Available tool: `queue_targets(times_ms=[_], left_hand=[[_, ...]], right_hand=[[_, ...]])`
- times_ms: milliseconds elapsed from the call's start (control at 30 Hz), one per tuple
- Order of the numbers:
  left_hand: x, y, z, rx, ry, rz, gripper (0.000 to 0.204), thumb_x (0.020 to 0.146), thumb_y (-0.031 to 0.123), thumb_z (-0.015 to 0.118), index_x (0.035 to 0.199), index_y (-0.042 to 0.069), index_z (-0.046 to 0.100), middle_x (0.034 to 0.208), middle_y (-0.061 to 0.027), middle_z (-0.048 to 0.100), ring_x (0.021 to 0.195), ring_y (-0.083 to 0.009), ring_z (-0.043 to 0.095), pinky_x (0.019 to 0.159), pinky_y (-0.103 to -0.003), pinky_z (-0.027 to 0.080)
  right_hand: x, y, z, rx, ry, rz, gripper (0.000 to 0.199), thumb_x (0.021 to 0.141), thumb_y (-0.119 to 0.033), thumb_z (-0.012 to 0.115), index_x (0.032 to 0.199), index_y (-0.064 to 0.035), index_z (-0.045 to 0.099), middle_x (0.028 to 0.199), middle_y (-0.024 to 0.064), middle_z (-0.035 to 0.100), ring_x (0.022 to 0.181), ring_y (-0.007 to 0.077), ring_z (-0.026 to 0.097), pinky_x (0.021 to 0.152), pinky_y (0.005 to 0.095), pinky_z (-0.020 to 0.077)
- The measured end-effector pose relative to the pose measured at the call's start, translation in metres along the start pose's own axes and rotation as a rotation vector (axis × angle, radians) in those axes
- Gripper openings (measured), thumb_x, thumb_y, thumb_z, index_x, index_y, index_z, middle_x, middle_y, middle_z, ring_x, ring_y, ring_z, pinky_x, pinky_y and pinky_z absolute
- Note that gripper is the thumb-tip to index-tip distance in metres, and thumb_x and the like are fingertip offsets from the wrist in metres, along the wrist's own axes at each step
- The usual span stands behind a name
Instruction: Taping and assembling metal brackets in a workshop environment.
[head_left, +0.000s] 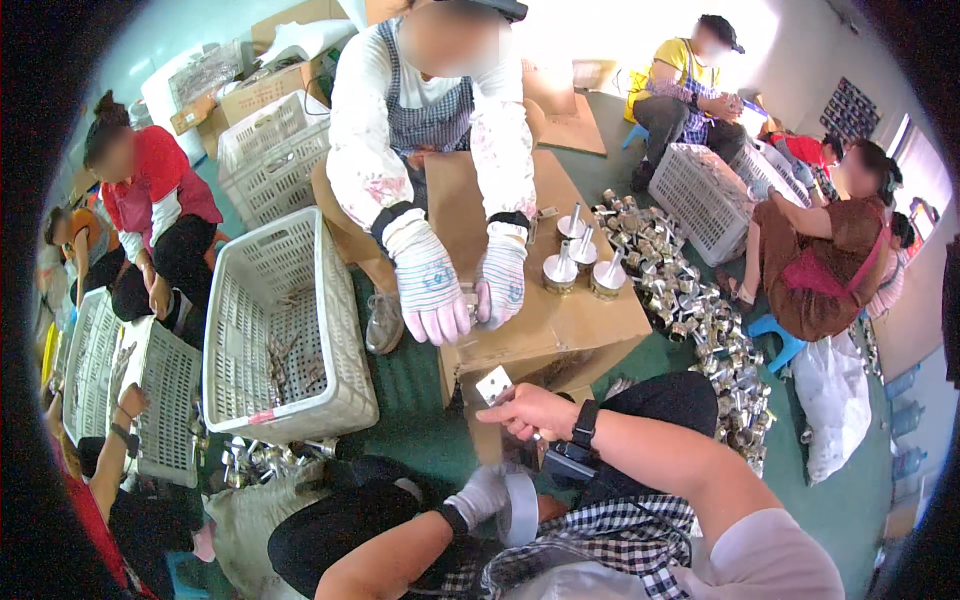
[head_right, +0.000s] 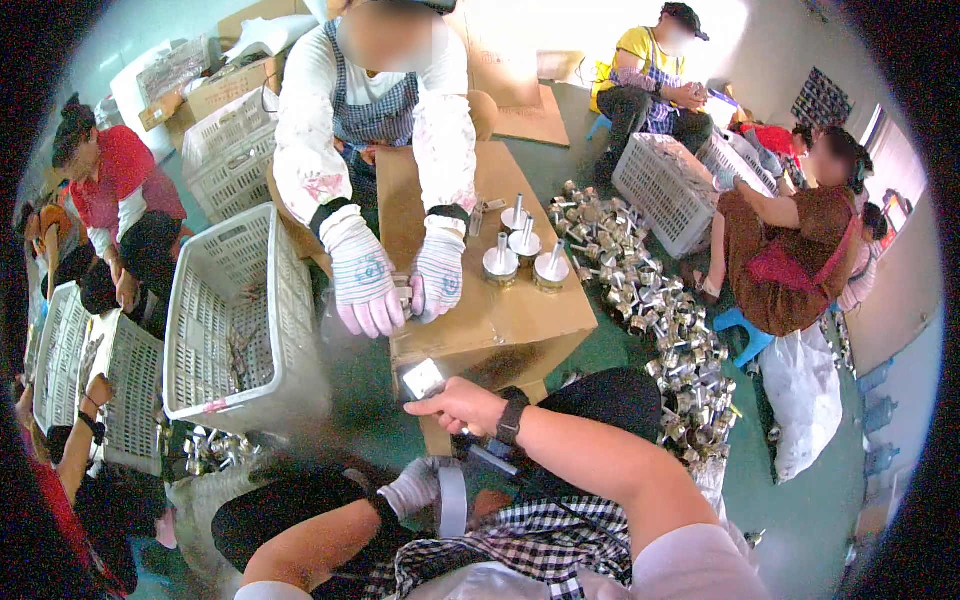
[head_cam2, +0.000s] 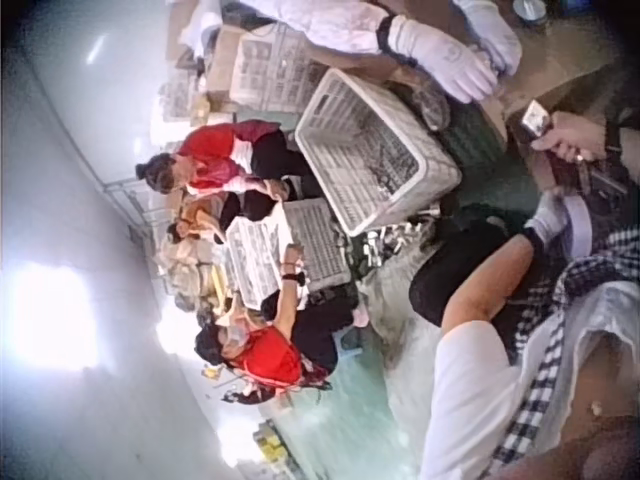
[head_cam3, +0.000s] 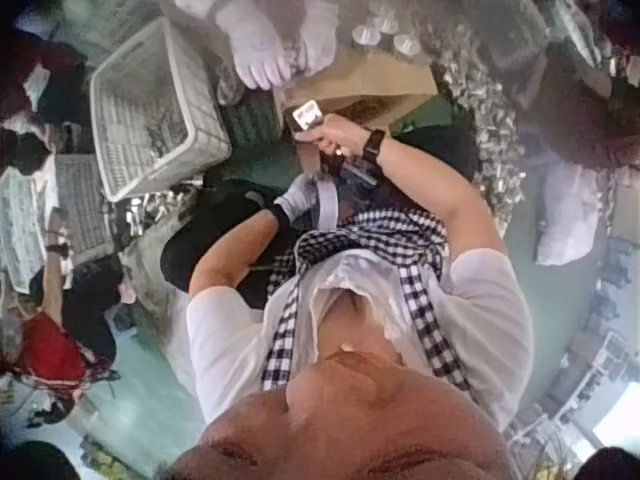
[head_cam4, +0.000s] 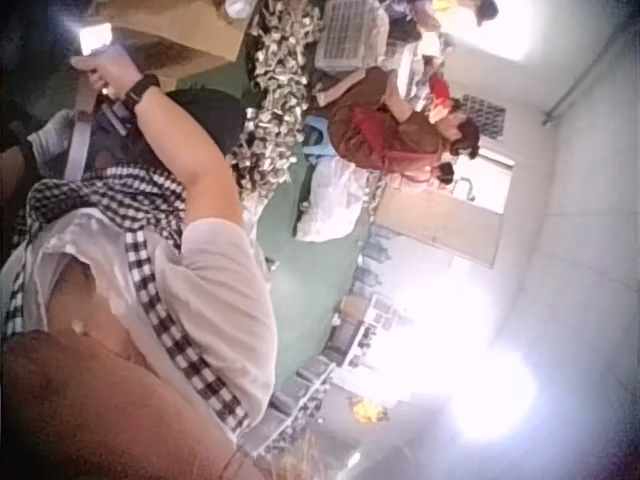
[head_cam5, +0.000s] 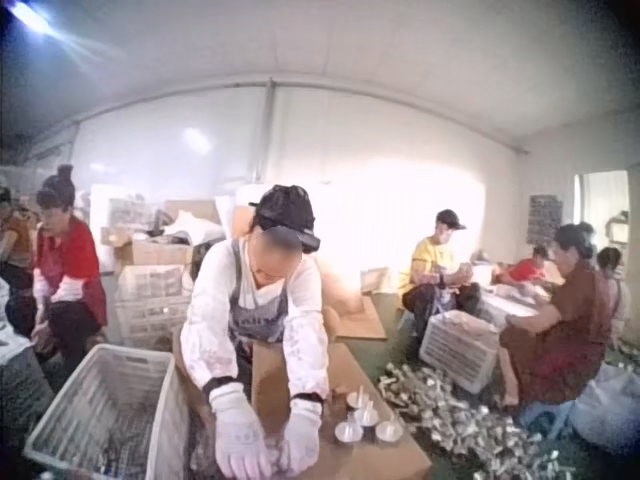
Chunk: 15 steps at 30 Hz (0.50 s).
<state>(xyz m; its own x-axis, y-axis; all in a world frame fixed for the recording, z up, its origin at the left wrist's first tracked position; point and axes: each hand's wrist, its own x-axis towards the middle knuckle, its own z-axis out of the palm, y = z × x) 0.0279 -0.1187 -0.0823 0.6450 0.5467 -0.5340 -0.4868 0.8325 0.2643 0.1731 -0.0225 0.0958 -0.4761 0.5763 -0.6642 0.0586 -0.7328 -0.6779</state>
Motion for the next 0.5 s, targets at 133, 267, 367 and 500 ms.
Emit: queue_targets(times_ms=[133, 267, 367, 500], left_hand=[[-0.013, 0.032, 0.027, -0.121, -0.060, -0.062, 0.020, 0.085, 0.012, 0.049, 0.101, 0.000, 0.054, 0.089, -0.0120, 0.060, 0.082, -0.0249, 0.058, 0.079, -0.038, 0.048], [-0.047, 0.091, 0.121, 0.093, 0.030, 0.174, 0.025, 0.083, 0.014, 0.053, 0.101, -0.001, 0.057, 0.084, -0.0098, 0.061, 0.075, -0.0222, 0.060, 0.074, -0.035, 0.050], [-0.062, 0.133, 0.152, 0.170, 0.009, 0.215, 0.027, 0.079, 0.015, 0.055, 0.098, -0.004, 0.058, 0.091, -0.0140, 0.062, 0.079, -0.0223, 0.059, 0.073, -0.034, 0.049], [-0.084, 0.196, 0.183, 0.386, -0.043, 0.630, 0.030, 0.076, 0.018, 0.058, 0.098, -0.003, 0.057, 0.090, -0.0144, 0.062, 0.077, -0.0227, 0.059, 0.070, -0.034, 0.050]], right_hand=[[-0.025, -0.022, 0.013, -0.110, 0.008, -0.159, 0.024, 0.076, -0.013, 0.071, 0.082, -0.0061, 0.049, 0.059, -0.0049, 0.041, 0.044, 0.0032, 0.034, 0.038, 0.0185, 0.0254], [-0.061, -0.049, 0.019, -0.245, 0.140, -0.609, 0.023, 0.075, -0.010, 0.070, 0.086, -0.0065, 0.050, 0.063, -0.0021, 0.047, 0.048, 0.0048, 0.044, 0.040, 0.0186, 0.0313], [-0.070, -0.061, 0.003, -0.132, 0.323, -0.845, 0.024, 0.075, -0.007, 0.069, 0.089, -0.0076, 0.050, 0.068, -0.0012, 0.049, 0.050, 0.0058, 0.046, 0.041, 0.0198, 0.0342], [-0.067, -0.082, 0.000, 0.272, 0.329, -0.974, 0.034, 0.073, -0.005, 0.069, 0.099, -0.0072, 0.047, 0.090, 0.0008, 0.052, 0.071, 0.0072, 0.049, 0.055, 0.0226, 0.0426]])
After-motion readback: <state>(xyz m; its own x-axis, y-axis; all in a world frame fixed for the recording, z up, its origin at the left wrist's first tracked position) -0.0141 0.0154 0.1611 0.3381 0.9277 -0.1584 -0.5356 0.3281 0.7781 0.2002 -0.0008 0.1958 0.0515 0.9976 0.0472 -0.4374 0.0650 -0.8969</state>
